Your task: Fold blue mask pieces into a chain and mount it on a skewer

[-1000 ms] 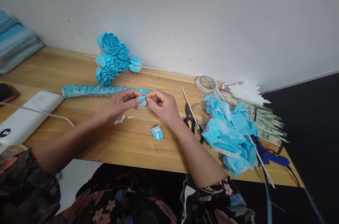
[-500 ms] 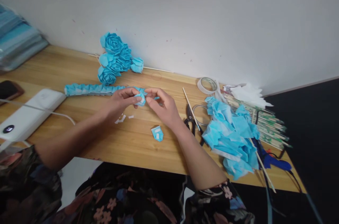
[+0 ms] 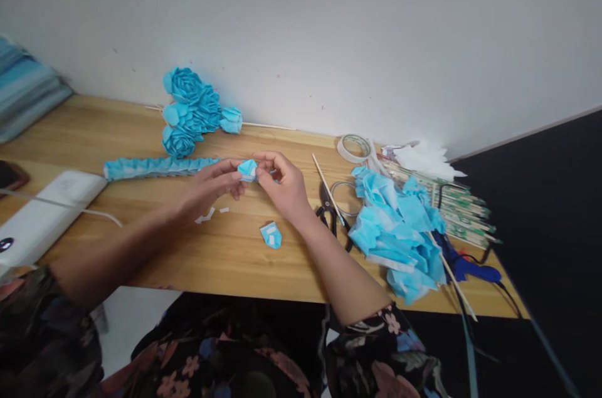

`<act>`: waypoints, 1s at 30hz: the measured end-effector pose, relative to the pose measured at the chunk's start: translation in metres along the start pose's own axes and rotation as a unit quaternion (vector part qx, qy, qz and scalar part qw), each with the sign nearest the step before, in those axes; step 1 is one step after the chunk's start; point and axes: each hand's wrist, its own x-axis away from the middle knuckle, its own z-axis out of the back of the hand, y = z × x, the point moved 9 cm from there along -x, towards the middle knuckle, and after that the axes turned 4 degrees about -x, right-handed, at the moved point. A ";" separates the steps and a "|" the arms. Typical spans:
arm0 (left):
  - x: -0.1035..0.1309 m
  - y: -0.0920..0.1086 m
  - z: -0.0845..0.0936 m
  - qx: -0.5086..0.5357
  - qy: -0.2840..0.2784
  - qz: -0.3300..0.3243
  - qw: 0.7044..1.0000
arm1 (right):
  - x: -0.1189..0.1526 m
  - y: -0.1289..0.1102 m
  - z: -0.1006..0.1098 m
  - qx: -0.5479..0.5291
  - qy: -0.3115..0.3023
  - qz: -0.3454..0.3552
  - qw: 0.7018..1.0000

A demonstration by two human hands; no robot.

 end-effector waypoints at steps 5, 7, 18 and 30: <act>-0.011 0.006 -0.009 -0.041 0.002 0.011 0.999 | -0.001 0.000 0.005 -0.017 0.029 0.001 0.999; -0.014 0.008 -0.013 -0.047 0.002 0.012 0.999 | -0.001 0.000 0.009 -0.027 0.045 -0.003 0.999; 0.000 0.037 0.036 -0.178 0.173 -0.083 0.965 | -0.014 -0.002 0.017 -0.043 0.079 -0.004 0.996; -0.006 0.030 0.039 -0.070 0.129 -0.038 0.988 | -0.040 -0.009 -0.030 -0.004 0.003 0.017 1.000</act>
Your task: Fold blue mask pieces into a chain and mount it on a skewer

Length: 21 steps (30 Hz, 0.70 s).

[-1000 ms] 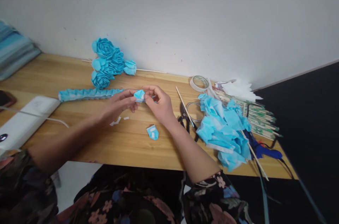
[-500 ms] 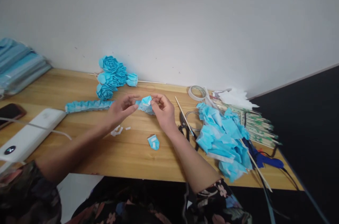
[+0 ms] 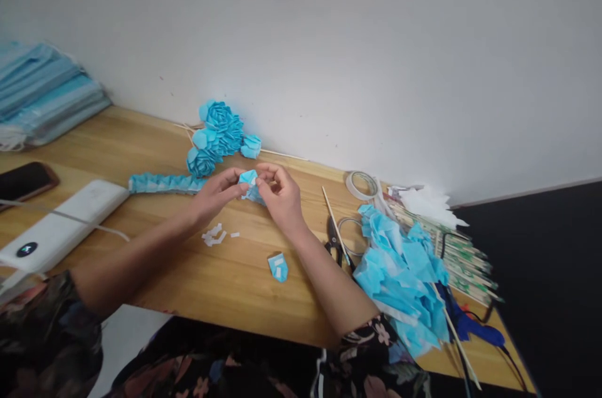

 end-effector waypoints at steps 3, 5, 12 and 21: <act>0.000 0.000 0.006 0.000 0.012 0.001 1.000 | -0.002 0.001 -0.008 -0.001 -0.012 0.006 1.000; -0.001 -0.001 0.009 0.003 0.014 0.001 1.000 | -0.002 0.002 -0.010 -0.002 -0.012 0.006 1.000; -0.003 -0.002 0.010 0.007 0.007 -0.003 1.000 | 0.000 0.003 -0.012 0.009 -0.015 0.020 1.000; -0.004 -0.003 0.016 0.030 0.036 0.000 0.999 | 0.007 -0.038 -0.003 0.158 0.022 0.123 0.979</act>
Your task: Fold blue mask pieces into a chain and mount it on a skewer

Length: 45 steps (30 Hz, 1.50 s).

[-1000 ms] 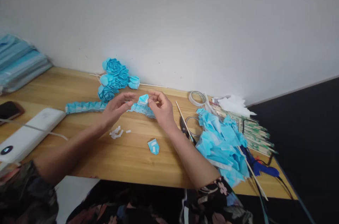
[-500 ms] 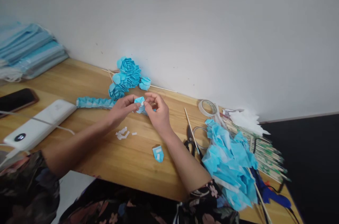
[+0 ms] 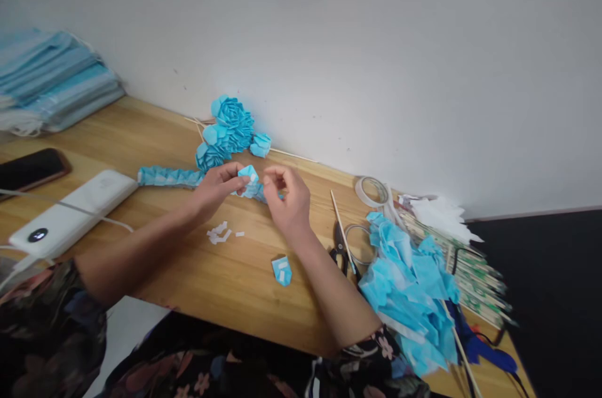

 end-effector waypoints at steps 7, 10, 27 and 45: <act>-0.001 -0.003 0.001 0.014 0.005 -0.006 1.000 | 0.006 -0.028 -0.011 0.197 -0.027 0.143 0.970; -0.001 -0.005 0.000 0.015 0.005 -0.005 1.000 | 0.006 -0.023 -0.011 0.212 -0.029 0.139 0.967; -0.001 -0.009 -0.003 -0.001 -0.004 -0.013 1.000 | 0.002 -0.014 -0.007 0.206 -0.068 0.097 0.971; 0.005 0.002 -0.005 -0.028 0.004 -0.033 0.999 | -0.003 0.024 -0.014 -0.138 -0.078 -0.117 0.980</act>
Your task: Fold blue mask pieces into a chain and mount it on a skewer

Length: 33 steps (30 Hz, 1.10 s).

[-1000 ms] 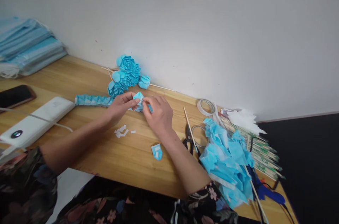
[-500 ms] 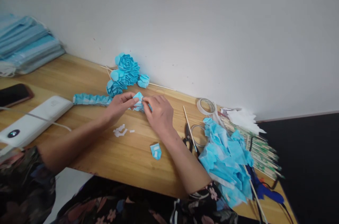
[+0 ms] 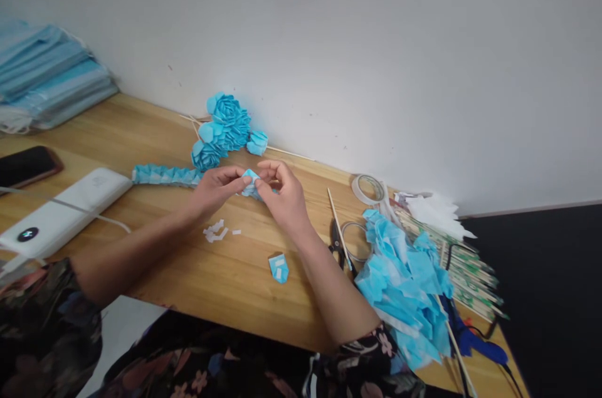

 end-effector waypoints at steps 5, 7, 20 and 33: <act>0.000 0.007 0.003 -0.011 0.006 -0.010 1.000 | 0.001 -0.002 -0.002 0.005 -0.014 -0.011 1.000; -0.001 0.008 0.005 -0.012 0.007 -0.011 1.000 | 0.002 -0.005 -0.003 0.023 -0.017 -0.001 1.000; -0.001 0.002 0.015 -0.018 0.084 -0.003 0.996 | 0.008 -0.038 0.005 0.153 0.021 0.073 0.985; 0.002 0.017 0.010 -0.019 0.063 -0.070 0.995 | 0.007 -0.021 -0.004 0.171 -0.008 0.034 0.985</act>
